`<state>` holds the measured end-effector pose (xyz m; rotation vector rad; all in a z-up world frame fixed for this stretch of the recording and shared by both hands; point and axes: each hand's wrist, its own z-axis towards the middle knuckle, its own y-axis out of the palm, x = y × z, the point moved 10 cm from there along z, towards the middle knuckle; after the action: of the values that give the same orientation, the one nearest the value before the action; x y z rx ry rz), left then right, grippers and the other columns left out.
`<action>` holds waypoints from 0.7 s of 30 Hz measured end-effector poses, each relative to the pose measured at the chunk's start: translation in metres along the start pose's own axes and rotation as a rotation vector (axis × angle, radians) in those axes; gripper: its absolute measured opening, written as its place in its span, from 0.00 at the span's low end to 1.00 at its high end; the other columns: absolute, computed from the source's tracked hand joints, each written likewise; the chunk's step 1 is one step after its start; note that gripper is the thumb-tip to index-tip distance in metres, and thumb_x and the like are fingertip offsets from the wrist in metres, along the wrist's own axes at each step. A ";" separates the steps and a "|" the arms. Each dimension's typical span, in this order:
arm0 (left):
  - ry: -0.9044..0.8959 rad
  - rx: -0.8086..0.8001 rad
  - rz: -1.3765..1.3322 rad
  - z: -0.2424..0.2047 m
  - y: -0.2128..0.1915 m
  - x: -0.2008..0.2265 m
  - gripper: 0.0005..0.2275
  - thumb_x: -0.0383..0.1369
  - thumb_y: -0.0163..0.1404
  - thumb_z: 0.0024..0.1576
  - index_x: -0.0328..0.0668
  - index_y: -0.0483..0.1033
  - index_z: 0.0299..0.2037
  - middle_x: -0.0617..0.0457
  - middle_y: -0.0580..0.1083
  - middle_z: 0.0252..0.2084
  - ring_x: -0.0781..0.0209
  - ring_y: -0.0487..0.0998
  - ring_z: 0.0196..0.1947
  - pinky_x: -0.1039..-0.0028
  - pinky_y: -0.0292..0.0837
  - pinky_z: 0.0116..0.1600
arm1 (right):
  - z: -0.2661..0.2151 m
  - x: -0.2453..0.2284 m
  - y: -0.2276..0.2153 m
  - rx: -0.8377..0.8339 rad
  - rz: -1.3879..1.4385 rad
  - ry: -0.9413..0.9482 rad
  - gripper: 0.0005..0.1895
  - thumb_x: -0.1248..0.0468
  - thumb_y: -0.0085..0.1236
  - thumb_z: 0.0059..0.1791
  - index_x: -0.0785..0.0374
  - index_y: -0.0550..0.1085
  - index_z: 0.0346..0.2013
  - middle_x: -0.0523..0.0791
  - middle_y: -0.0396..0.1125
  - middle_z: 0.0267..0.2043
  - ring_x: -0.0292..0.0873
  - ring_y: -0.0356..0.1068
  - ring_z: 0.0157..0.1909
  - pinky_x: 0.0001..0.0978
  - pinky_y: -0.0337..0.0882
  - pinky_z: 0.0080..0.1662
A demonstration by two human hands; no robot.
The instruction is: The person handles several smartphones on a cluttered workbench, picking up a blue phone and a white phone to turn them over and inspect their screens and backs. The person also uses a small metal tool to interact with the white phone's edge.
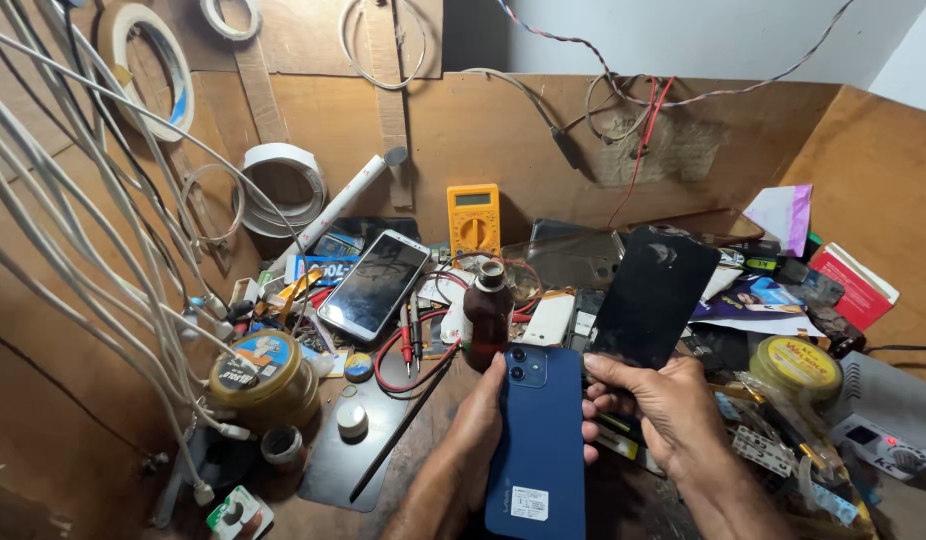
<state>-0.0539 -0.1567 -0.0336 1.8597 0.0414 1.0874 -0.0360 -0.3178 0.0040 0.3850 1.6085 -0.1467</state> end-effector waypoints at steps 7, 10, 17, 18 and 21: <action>0.018 -0.008 0.012 -0.003 0.004 0.002 0.44 0.63 0.16 0.63 0.28 0.74 0.58 0.43 0.79 0.44 0.52 0.83 0.40 0.63 0.82 0.48 | -0.001 -0.002 0.003 0.006 -0.018 0.011 0.06 0.74 0.68 0.41 0.75 0.78 0.30 0.53 0.74 0.25 0.45 0.72 0.23 0.32 0.73 0.25; 0.023 -0.009 0.027 -0.003 0.004 0.002 0.44 0.63 0.15 0.63 0.28 0.74 0.57 0.42 0.79 0.43 0.52 0.83 0.40 0.63 0.82 0.47 | -0.001 -0.002 0.005 -0.004 -0.008 -0.001 0.06 0.74 0.68 0.40 0.73 0.79 0.29 0.52 0.74 0.25 0.44 0.72 0.23 0.32 0.72 0.25; 0.042 0.019 -0.001 -0.001 -0.001 -0.001 0.44 0.62 0.16 0.63 0.25 0.74 0.57 0.39 0.80 0.44 0.48 0.84 0.39 0.62 0.83 0.47 | 0.002 0.000 0.014 -0.130 -0.009 0.030 0.09 0.71 0.68 0.41 0.72 0.78 0.34 0.50 0.74 0.27 0.42 0.72 0.25 0.30 0.73 0.27; 0.041 0.035 -0.012 -0.001 -0.003 -0.002 0.44 0.62 0.16 0.63 0.25 0.74 0.57 0.38 0.80 0.44 0.47 0.84 0.39 0.62 0.83 0.47 | 0.001 0.003 0.017 -0.176 0.015 0.050 0.10 0.70 0.67 0.42 0.71 0.78 0.35 0.49 0.74 0.28 0.42 0.72 0.25 0.30 0.73 0.27; 0.049 0.027 -0.046 -0.001 -0.006 -0.004 0.43 0.61 0.17 0.64 0.24 0.74 0.58 0.38 0.80 0.46 0.47 0.84 0.41 0.60 0.82 0.48 | 0.004 0.012 0.010 -0.174 -0.036 0.141 0.13 0.67 0.67 0.44 0.73 0.78 0.39 0.50 0.75 0.31 0.41 0.74 0.29 0.30 0.75 0.30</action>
<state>-0.0551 -0.1544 -0.0403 1.8475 0.1271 1.1050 -0.0291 -0.3079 -0.0071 0.2357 1.7531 -0.0067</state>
